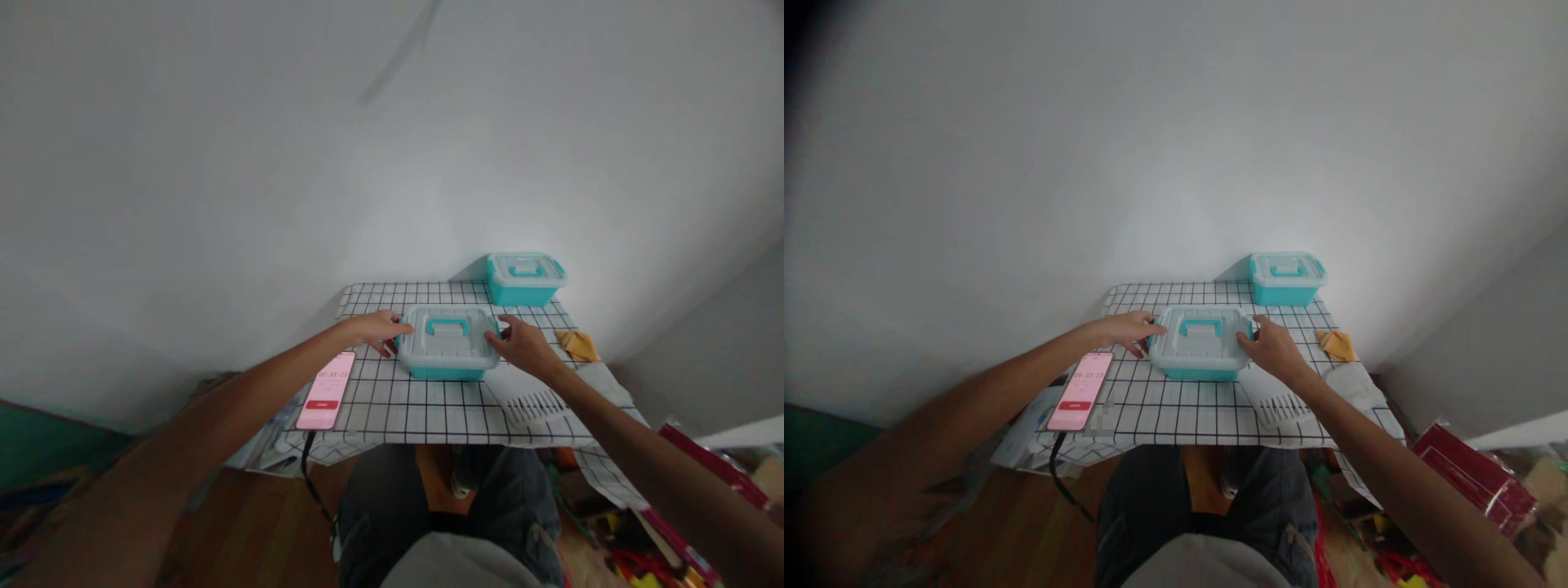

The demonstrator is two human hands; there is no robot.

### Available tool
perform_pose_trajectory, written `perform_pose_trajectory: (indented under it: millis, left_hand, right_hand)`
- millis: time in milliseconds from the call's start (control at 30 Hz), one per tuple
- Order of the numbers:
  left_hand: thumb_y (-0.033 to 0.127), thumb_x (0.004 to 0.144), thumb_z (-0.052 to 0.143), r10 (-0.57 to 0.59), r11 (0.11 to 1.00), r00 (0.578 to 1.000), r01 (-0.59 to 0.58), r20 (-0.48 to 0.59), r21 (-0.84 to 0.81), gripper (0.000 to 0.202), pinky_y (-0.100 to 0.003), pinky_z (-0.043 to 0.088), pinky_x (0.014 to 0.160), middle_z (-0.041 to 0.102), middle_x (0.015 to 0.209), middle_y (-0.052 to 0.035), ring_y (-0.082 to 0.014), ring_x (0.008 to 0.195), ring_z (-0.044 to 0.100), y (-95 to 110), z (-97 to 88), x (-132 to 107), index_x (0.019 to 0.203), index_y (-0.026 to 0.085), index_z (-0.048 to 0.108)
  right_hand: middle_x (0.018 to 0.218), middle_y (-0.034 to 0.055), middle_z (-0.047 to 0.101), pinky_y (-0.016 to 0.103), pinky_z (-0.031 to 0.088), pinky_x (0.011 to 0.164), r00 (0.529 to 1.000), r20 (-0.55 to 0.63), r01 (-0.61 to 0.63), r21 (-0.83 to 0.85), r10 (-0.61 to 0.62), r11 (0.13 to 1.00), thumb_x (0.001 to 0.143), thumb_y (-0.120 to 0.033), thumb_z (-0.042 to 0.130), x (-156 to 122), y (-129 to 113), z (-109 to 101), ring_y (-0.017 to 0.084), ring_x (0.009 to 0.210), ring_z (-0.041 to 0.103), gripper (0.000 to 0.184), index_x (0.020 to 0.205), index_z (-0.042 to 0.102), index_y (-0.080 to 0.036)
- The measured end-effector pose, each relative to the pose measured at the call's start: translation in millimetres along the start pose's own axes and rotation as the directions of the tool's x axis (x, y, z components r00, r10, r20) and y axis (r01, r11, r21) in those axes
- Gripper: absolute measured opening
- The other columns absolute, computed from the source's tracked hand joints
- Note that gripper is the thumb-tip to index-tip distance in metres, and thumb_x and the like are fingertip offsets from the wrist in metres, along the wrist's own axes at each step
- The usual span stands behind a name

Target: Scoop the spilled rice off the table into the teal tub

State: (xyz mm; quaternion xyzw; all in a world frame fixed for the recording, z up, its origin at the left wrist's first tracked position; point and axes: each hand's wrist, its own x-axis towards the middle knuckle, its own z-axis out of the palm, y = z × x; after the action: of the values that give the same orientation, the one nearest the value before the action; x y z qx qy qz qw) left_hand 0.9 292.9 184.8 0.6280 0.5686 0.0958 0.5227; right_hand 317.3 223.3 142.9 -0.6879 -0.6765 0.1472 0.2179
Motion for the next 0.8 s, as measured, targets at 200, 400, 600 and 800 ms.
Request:
perform_pose_trajectory:
  millis: [200, 400, 600, 800]
  left_hand:
    - [0.055, 0.078, 0.062, -0.021, 0.997, 0.999, 0.019, 0.034, 0.073, 0.041, -0.037, 0.054, 0.049, 0.071, 0.063, -0.0137, -0.0253, 0.051, 0.067, -3, 12.7, 4, 0.08, 0.014, 0.066]
    - [0.055, 0.081, 0.056, -0.004, 0.992, 0.999, 0.01, -0.045, 0.126, 0.039, -0.03, 0.047, 0.044, 0.063, 0.043, -0.0073, -0.0212, 0.039, 0.061, -6, 28.4, 9, 0.079, 0.017, 0.062]
    - [0.07, 0.079, 0.051, -0.034, 0.998, 0.999, 0.033, 0.013, 0.051, 0.057, -0.031, 0.049, 0.049, 0.075, 0.073, -0.0122, -0.0233, 0.054, 0.067, -10, 18.8, 3, 0.102, 0.019, 0.062]
    - [0.073, 0.077, 0.054, 0.029, 0.942, 0.993, 0.011, 0.116, -0.336, 0.057, -0.036, 0.055, 0.067, 0.071, 0.081, -0.0082, -0.0213, 0.07, 0.065, -37, 9.1, 6, 0.092, 0.019, 0.065]
  right_hand:
    - [0.061, 0.0113, 0.068, 0.031, 0.049, 0.056, 0.942, 0.336, -0.038, 0.07, 0.013, 0.997, 0.097, -0.058, 0.03, 3, 6, 2, 0.019, 0.052, 0.063, 0.063, 0.066, 0.064, -0.016]
    - [0.081, 0.0155, 0.071, 0.039, 0.05, 0.08, 0.963, 0.254, 0.086, 0.02, -0.089, 0.996, 0.091, -0.033, 0.055, -2, -4, 10, 0.029, 0.088, 0.067, 0.02, 0.094, 0.066, -0.016]
    - [0.076, 0.0157, 0.07, 0.038, 0.054, 0.068, 0.936, 0.351, -0.006, 0.123, -0.037, 0.992, 0.097, -0.055, 0.037, 6, 6, 1, 0.026, 0.074, 0.068, 0.051, 0.084, 0.067, -0.015]
    - [0.11, 0.0113, 0.071, 0.037, 0.057, 0.084, 0.856, 0.507, -0.379, 0.746, -0.098, 0.548, 0.094, -0.056, 0.046, 0, 20, 1, 0.021, 0.094, 0.068, 0.046, 0.11, 0.066, -0.018]
